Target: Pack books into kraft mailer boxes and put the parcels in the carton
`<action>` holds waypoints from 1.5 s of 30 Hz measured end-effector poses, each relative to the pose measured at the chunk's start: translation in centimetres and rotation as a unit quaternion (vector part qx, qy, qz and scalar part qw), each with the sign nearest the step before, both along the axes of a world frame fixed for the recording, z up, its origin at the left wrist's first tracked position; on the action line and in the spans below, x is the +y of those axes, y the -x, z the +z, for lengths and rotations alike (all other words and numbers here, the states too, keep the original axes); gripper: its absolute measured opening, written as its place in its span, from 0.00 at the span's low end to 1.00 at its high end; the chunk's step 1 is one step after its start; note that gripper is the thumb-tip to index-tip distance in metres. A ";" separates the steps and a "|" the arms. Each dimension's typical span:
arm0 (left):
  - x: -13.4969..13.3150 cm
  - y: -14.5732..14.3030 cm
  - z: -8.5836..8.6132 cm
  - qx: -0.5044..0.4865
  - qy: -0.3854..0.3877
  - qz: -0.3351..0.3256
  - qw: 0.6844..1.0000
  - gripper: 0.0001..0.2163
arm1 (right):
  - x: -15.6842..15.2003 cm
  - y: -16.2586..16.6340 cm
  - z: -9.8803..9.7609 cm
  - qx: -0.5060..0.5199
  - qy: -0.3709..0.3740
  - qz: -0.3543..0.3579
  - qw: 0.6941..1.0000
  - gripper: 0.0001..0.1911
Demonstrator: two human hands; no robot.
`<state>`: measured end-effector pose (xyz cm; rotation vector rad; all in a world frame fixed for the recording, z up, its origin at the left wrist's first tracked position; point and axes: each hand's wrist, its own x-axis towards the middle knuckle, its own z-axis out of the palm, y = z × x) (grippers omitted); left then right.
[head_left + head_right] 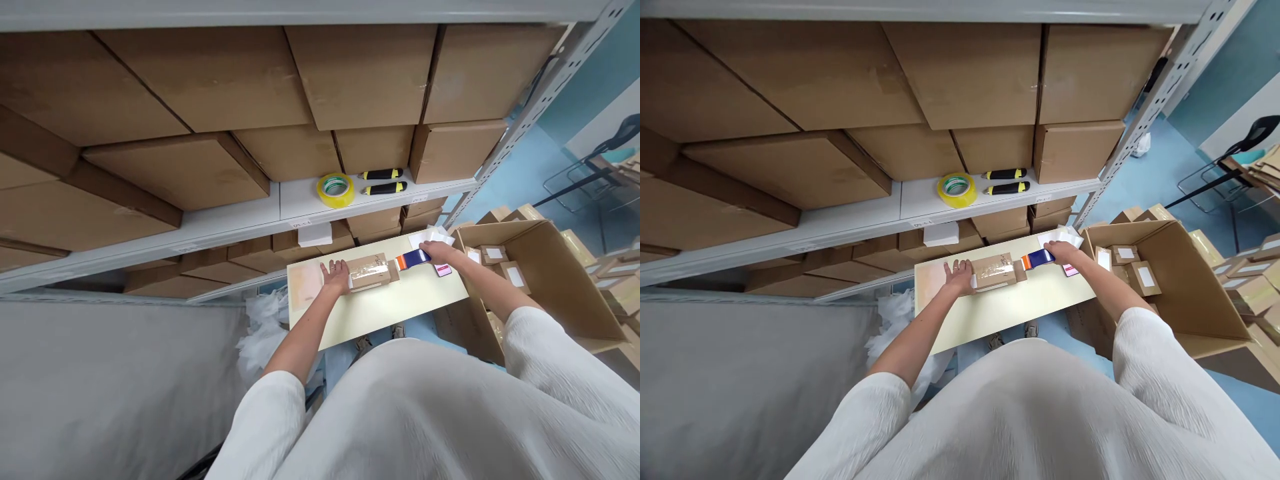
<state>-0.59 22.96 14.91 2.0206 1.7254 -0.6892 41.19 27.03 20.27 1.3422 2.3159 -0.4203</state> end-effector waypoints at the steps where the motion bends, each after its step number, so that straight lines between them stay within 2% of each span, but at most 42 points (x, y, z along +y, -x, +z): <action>1: 0.2 -0.7 0.1 0.003 -0.001 -0.002 1.000 0.64 | -0.1 0.1 -0.1 0.001 0.001 -0.001 1.000 0.20; 7: 1.1 -6.9 0.1 -0.110 -0.010 -0.067 0.992 0.71 | 0.0 -0.2 -0.1 0.021 0.004 -0.020 1.000 0.22; 11: 1.3 -9.2 -0.5 -0.115 -0.003 -0.054 0.992 0.64 | 0.3 -1.4 0.2 0.040 -0.010 -0.021 0.999 0.21; 18: 1.4 -8.8 -0.9 -0.109 -0.013 -0.056 0.992 0.61 | 0.9 -2.3 0.8 0.063 -0.034 -0.018 0.997 0.19; 26: 1.2 -8.6 -1.0 -0.126 -0.020 -0.043 0.991 0.62 | 1.6 -1.5 -1.0 0.030 0.011 -0.044 0.999 0.23; 33: 1.2 -8.6 -0.8 -0.127 -0.018 -0.042 0.991 0.61 | 1.5 -0.6 -2.6 -0.006 0.018 -0.046 0.999 0.25; 40: 1.1 -8.5 -0.6 -0.141 -0.015 -0.037 0.989 0.61 | 1.7 -1.6 -2.6 -0.006 0.005 -0.015 1.000 0.27; 45: 1.1 -8.5 -0.5 -0.141 -0.012 -0.034 0.989 0.61 | 1.3 -0.6 -2.7 -0.031 -0.004 -0.035 0.999 0.25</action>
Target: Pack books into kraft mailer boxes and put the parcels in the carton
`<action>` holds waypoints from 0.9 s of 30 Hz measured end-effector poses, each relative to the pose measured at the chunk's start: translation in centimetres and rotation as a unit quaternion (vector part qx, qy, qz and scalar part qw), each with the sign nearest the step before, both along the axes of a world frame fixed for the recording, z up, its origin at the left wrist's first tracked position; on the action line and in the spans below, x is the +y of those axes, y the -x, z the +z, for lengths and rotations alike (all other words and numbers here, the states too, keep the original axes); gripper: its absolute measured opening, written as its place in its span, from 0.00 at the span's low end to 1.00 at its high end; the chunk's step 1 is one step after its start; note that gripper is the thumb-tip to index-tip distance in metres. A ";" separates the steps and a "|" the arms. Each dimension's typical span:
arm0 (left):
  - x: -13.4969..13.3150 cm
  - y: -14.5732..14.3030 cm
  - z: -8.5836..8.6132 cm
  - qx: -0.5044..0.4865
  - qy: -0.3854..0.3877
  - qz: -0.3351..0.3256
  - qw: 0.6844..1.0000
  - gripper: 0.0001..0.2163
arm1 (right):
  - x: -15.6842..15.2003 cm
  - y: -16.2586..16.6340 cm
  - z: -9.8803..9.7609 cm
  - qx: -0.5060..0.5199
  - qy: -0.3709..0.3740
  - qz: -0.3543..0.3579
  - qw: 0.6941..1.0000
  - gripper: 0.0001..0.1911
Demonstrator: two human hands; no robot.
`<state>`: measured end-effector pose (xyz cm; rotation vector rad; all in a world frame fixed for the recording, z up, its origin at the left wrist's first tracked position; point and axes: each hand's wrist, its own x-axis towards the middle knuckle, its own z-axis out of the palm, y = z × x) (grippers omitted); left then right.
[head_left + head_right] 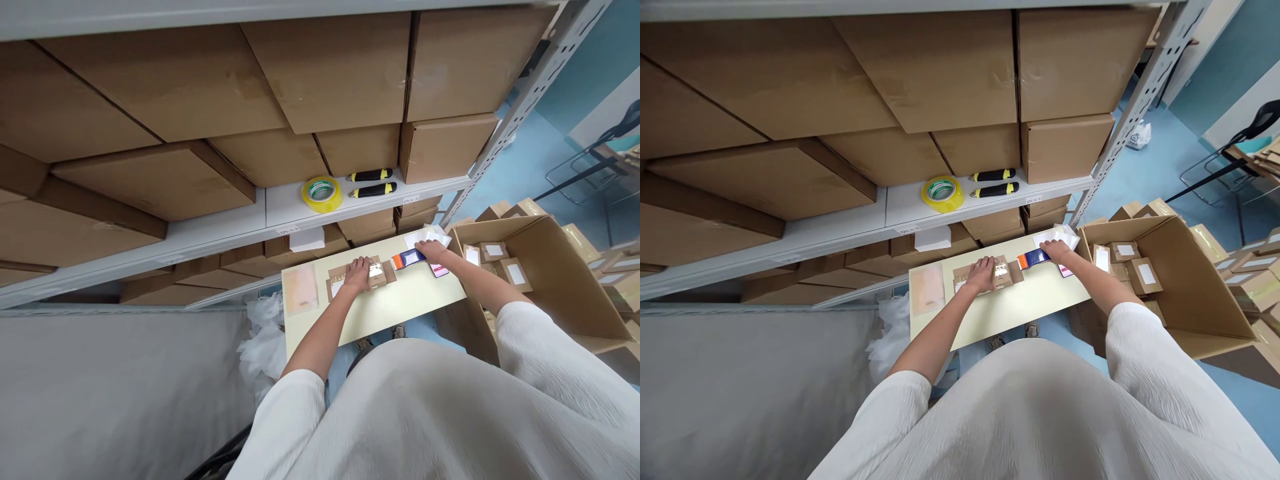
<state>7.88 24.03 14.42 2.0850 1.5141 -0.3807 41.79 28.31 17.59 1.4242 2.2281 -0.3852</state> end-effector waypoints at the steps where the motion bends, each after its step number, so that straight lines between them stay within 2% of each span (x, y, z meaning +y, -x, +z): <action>1: 0.0 0.0 0.0 0.001 0.001 0.002 1.000 0.62 | -0.1 0.3 -0.1 -0.009 0.000 -0.006 1.000 0.25; 6: 0.1 -0.2 -0.2 0.000 -0.004 0.003 1.000 0.63 | -0.3 2.2 -0.7 -0.043 0.008 -0.030 0.999 0.31; 10: 0.1 -0.3 -0.1 0.000 -0.008 0.002 1.000 0.61 | 0.0 5.1 -1.3 -0.051 0.000 -0.051 0.997 0.32; 15: 0.0 -0.3 0.2 0.002 -0.014 -0.003 1.000 0.60 | 1.2 9.6 -2.0 -0.059 -0.002 -0.077 0.995 0.35; 20: 0.0 -0.4 0.1 0.003 -0.013 -0.001 1.000 0.61 | 2.6 11.9 -2.2 -0.051 -0.003 -0.076 0.996 0.40; 27: -0.1 -0.2 -0.3 -0.008 -0.010 0.004 1.000 0.63 | 1.3 14.3 -2.9 -0.110 0.061 -0.095 0.987 0.33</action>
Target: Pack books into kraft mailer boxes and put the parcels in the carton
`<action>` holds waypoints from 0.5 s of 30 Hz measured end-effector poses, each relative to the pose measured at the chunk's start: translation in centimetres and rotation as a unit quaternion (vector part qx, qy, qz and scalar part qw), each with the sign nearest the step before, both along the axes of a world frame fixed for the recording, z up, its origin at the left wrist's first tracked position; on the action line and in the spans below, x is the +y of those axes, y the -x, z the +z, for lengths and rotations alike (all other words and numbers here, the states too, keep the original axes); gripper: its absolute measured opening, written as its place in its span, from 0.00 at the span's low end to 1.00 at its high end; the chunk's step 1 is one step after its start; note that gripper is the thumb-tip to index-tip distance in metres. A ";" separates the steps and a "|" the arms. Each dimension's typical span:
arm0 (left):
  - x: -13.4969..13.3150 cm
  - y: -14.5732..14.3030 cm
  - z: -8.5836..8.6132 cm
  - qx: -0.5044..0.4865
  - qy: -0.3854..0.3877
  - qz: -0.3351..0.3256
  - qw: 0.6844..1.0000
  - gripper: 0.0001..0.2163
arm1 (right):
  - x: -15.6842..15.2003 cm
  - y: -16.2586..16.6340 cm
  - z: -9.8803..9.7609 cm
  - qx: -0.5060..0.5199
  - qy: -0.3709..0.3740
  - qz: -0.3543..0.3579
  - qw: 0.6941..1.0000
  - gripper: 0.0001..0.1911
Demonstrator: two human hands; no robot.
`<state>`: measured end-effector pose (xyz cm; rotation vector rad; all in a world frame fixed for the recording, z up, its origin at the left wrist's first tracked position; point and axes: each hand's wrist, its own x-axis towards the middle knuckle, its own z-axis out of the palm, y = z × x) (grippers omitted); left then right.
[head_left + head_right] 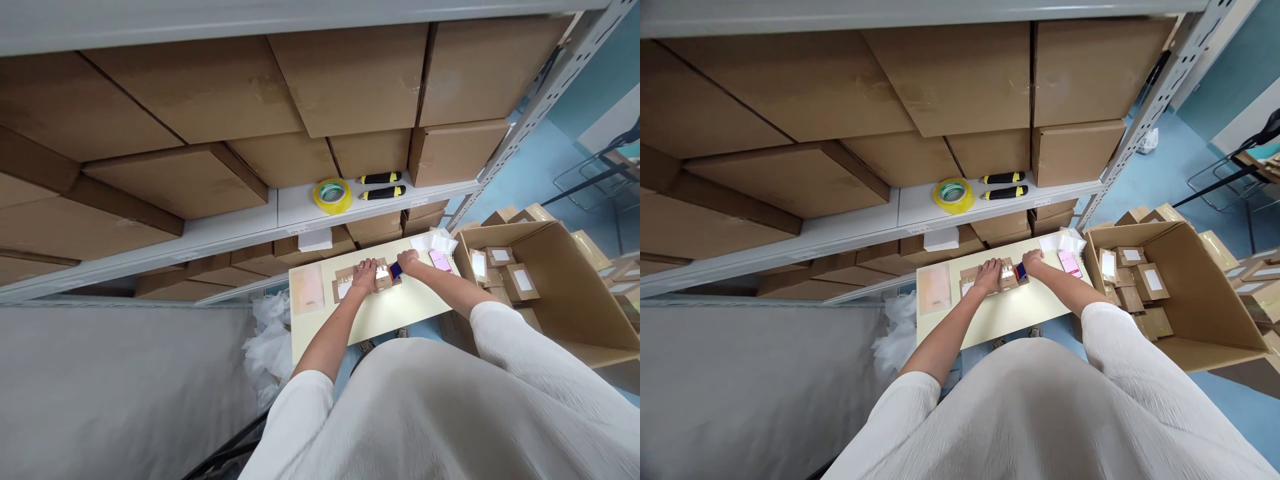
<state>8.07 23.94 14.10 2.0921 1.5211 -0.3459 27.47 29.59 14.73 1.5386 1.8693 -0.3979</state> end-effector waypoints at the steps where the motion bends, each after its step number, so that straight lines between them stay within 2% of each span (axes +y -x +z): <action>1: 0.0 0.1 -0.1 -0.001 0.002 -0.001 1.000 0.64 | -0.3 0.0 -0.1 0.007 0.006 -0.006 1.000 0.32; 6: -0.2 0.5 -0.4 -0.007 0.005 -0.004 1.000 0.63 | -0.7 -3.4 0.8 0.025 0.021 -0.026 0.999 0.37; 9: -0.3 0.6 -0.2 -0.012 0.006 -0.001 1.000 0.61 | -0.6 -6.5 2.2 0.073 0.060 -0.076 0.993 0.41; 12: -0.5 0.6 0.1 -0.022 -0.002 -0.002 1.000 0.60 | -1.6 -8.6 2.8 0.116 0.063 -0.142 0.981 0.33; 15: -0.6 0.6 0.2 -0.020 -0.006 -0.003 1.000 0.60 | -3.9 -9.0 2.2 0.144 0.024 -0.161 0.976 0.27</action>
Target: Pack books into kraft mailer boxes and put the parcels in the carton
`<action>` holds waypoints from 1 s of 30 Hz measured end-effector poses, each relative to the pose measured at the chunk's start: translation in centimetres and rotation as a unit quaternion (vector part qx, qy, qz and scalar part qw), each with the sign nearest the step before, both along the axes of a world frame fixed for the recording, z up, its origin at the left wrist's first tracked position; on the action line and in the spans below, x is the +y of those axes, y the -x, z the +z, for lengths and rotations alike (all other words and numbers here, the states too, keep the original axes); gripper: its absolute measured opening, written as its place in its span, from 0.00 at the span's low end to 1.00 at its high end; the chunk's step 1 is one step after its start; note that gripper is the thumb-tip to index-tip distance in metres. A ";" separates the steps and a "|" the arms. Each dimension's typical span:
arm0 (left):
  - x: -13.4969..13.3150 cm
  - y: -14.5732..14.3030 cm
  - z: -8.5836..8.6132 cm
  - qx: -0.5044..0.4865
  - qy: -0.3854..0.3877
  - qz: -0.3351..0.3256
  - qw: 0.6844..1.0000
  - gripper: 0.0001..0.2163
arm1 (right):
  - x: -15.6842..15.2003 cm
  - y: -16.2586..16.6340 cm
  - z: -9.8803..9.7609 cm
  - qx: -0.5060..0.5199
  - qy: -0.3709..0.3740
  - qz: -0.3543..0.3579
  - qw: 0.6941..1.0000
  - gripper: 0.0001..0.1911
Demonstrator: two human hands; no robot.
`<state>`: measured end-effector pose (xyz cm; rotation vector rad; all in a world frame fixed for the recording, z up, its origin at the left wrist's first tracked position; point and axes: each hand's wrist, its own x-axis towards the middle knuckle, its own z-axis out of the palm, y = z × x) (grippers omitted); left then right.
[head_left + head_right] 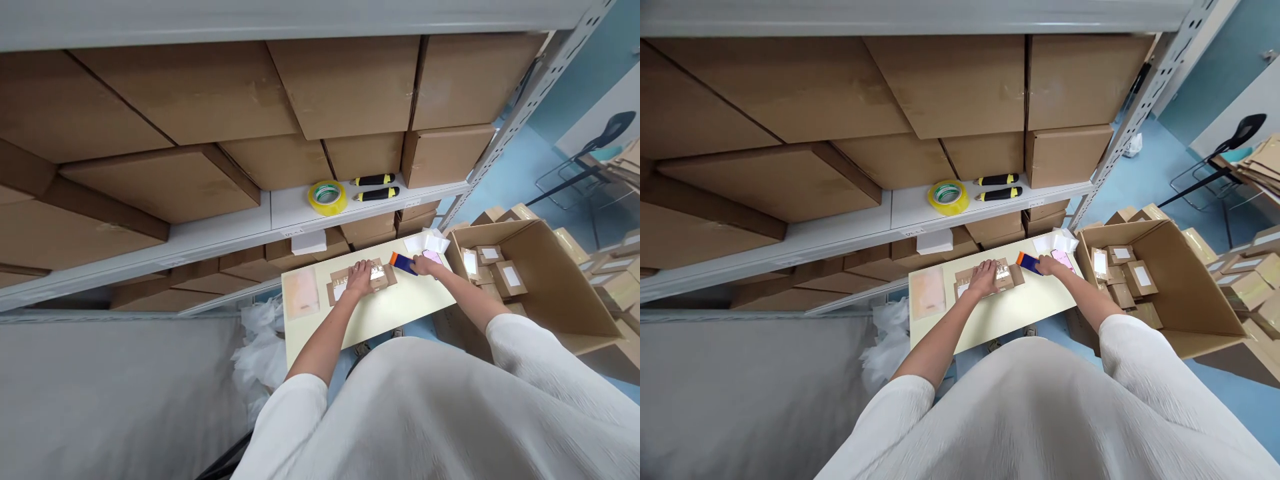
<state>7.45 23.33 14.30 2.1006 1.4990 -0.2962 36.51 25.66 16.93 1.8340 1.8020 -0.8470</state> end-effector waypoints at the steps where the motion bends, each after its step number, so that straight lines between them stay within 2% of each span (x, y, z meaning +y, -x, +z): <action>1: -0.1 0.0 0.0 0.001 0.000 -0.001 1.000 0.59 | -1.0 0.2 -0.4 -0.001 -0.017 0.004 1.000 0.26; 6: -0.5 0.6 0.0 -0.017 -0.013 0.000 1.000 0.56 | -5.1 1.8 -2.9 -0.057 -0.082 0.017 0.995 0.25; 10: -1.7 1.7 0.2 -0.049 -0.032 0.011 0.998 0.53 | -6.7 2.4 -4.4 -0.072 -0.059 0.012 0.996 0.25; 12: -2.5 2.5 0.4 -0.057 -0.039 0.015 0.997 0.48 | -7.1 2.5 -4.8 -0.084 -0.052 0.035 0.995 0.25; 14: -3.4 3.6 0.7 -0.057 -0.055 0.031 0.996 0.41 | -7.2 2.8 -4.9 -0.091 -0.078 0.055 0.991 0.25; 18: -4.2 5.8 1.0 -0.023 -0.103 0.130 0.986 0.34 | -6.1 5.5 -3.7 -0.050 -0.165 0.051 0.984 0.23; 20: -4.1 6.6 1.0 0.000 -0.113 0.200 0.973 0.34 | -4.8 7.9 -2.6 -0.010 -0.165 0.042 0.985 0.25; 23: -3.6 7.2 0.8 0.006 -0.101 0.281 0.954 0.37 | -2.9 11.8 -1.4 0.041 -0.158 0.026 0.986 0.37; 26: -3.2 7.2 0.5 -0.002 -0.071 0.313 0.947 0.43 | -1.8 14.6 -1.1 0.063 -0.146 -0.008 0.987 0.45; 28: -3.1 7.4 0.1 -0.011 -0.038 0.328 0.944 0.44 | -1.5 15.2 -1.4 0.073 -0.144 -0.028 0.986 0.42; 30: -3.1 7.8 -0.4 -0.030 -0.009 0.343 0.939 0.40 | -1.4 14.9 -1.9 0.091 -0.144 -0.035 0.985 0.36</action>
